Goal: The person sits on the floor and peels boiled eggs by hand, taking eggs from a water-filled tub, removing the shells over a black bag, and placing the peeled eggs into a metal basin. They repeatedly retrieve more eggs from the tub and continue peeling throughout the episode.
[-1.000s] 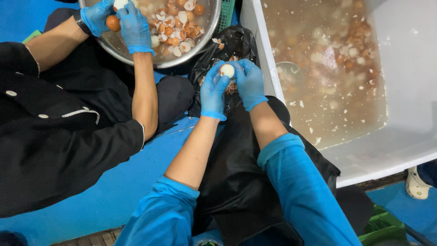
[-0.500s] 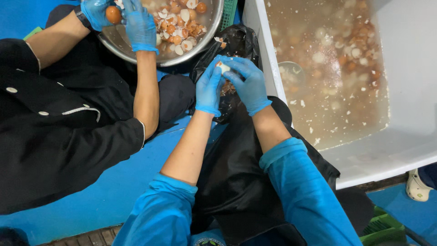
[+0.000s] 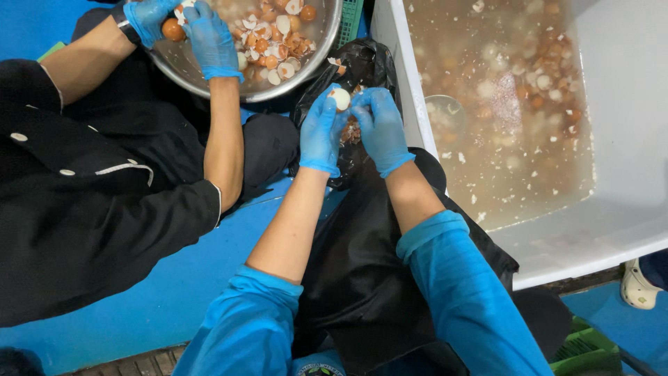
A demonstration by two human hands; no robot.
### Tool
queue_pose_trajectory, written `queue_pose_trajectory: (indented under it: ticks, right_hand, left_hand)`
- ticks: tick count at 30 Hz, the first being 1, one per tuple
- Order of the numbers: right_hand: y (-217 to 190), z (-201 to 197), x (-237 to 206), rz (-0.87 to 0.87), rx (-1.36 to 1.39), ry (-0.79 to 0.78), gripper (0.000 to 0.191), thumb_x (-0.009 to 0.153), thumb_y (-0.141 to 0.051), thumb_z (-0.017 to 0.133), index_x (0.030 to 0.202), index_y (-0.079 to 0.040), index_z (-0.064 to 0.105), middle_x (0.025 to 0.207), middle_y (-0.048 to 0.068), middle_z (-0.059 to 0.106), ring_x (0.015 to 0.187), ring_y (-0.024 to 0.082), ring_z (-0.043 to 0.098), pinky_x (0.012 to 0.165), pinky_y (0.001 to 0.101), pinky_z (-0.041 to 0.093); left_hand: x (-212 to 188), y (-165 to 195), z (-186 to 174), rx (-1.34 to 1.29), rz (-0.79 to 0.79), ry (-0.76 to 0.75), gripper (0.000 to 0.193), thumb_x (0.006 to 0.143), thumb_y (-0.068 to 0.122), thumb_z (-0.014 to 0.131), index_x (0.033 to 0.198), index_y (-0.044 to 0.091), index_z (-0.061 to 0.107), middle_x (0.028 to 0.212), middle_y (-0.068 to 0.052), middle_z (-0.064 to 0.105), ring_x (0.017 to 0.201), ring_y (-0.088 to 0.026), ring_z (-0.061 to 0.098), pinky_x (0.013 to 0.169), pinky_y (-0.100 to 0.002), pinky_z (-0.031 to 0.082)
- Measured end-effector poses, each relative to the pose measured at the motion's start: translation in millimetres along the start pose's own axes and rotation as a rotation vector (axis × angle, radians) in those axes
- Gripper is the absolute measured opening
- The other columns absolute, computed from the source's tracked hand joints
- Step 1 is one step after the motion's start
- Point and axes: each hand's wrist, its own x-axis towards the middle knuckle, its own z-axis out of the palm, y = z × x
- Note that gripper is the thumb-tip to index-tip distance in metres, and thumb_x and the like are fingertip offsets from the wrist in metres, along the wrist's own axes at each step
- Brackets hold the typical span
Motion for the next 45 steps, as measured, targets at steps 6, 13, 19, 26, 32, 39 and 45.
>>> queue_pose_trajectory:
  ticks: [6, 13, 19, 26, 32, 39, 45]
  right_hand:
    - [12, 2, 1, 0.215, -0.134, 0.032, 0.015, 0.093, 0.002, 0.066, 0.107, -0.003, 0.068, 0.105, 0.012, 0.07, 0.089, 0.023, 0.068, 0.081, 0.0333, 0.056]
    - [-16, -8, 9, 0.114, 0.124, -0.067, 0.046, 0.095, -0.006, 0.073, 0.14, -0.007, 0.063, 0.121, 0.011, 0.071, 0.103, 0.016, 0.068, 0.088, 0.0277, 0.056]
    - [-16, -6, 11, 0.232, 0.19, -0.063, 0.028, 0.095, -0.012, 0.076, 0.121, -0.004, 0.074, 0.111, 0.009, 0.073, 0.095, 0.014, 0.072, 0.084, 0.027, 0.059]
    - [-7, -3, 10, 0.27, 0.077, -0.011, 0.014, 0.1, -0.011, 0.071, 0.11, -0.003, 0.076, 0.096, 0.008, 0.077, 0.085, 0.013, 0.072, 0.078, 0.027, 0.059]
    - [-15, -5, 8, 0.195, 0.248, -0.068, 0.032, 0.101, -0.006, 0.061, 0.132, -0.003, 0.069, 0.12, 0.011, 0.074, 0.103, 0.017, 0.07, 0.092, 0.0308, 0.057]
    - [-14, -4, 6, 0.266, 0.174, -0.159, 0.038, 0.088, -0.01, 0.078, 0.125, -0.004, 0.072, 0.113, 0.013, 0.075, 0.096, 0.019, 0.072, 0.087, 0.0301, 0.058]
    - [-5, -4, 6, 0.11, 0.11, -0.113, 0.026, 0.093, -0.009, 0.075, 0.118, -0.002, 0.074, 0.115, 0.015, 0.075, 0.104, 0.025, 0.075, 0.092, 0.0337, 0.059]
  left_hand:
    - [-4, 9, 3, 0.059, 0.033, 0.001, 0.051, 0.102, 0.014, 0.067, 0.148, 0.002, 0.052, 0.136, -0.01, 0.062, 0.117, -0.017, 0.06, 0.098, -0.03, 0.051]
    - [-9, 14, 7, 0.296, 0.168, -0.116, 0.051, 0.099, 0.005, 0.068, 0.147, -0.003, 0.05, 0.141, -0.016, 0.061, 0.129, -0.023, 0.061, 0.113, -0.035, 0.049]
    - [-14, 16, 3, 0.536, 0.216, -0.179, 0.045, 0.105, 0.016, 0.065, 0.145, -0.004, 0.058, 0.138, -0.016, 0.066, 0.124, -0.02, 0.064, 0.109, -0.033, 0.05]
    - [-16, 19, 1, 0.6, 0.257, -0.24, 0.049, 0.106, 0.024, 0.063, 0.145, -0.004, 0.056, 0.143, -0.015, 0.063, 0.13, -0.02, 0.061, 0.113, -0.033, 0.047]
    - [-9, 11, -5, 0.472, 0.23, -0.15, 0.043, 0.104, 0.022, 0.064, 0.138, -0.004, 0.06, 0.134, -0.012, 0.067, 0.122, -0.018, 0.063, 0.108, -0.032, 0.049]
    - [2, 3, -21, 0.568, 0.173, -0.052, 0.039, 0.103, 0.029, 0.062, 0.127, -0.001, 0.07, 0.116, -0.009, 0.075, 0.103, -0.013, 0.069, 0.093, -0.028, 0.056]
    - [-5, 14, -15, 0.566, 0.082, -0.103, 0.042, 0.102, 0.036, 0.065, 0.117, -0.001, 0.074, 0.105, -0.006, 0.077, 0.095, -0.012, 0.071, 0.085, -0.026, 0.058]
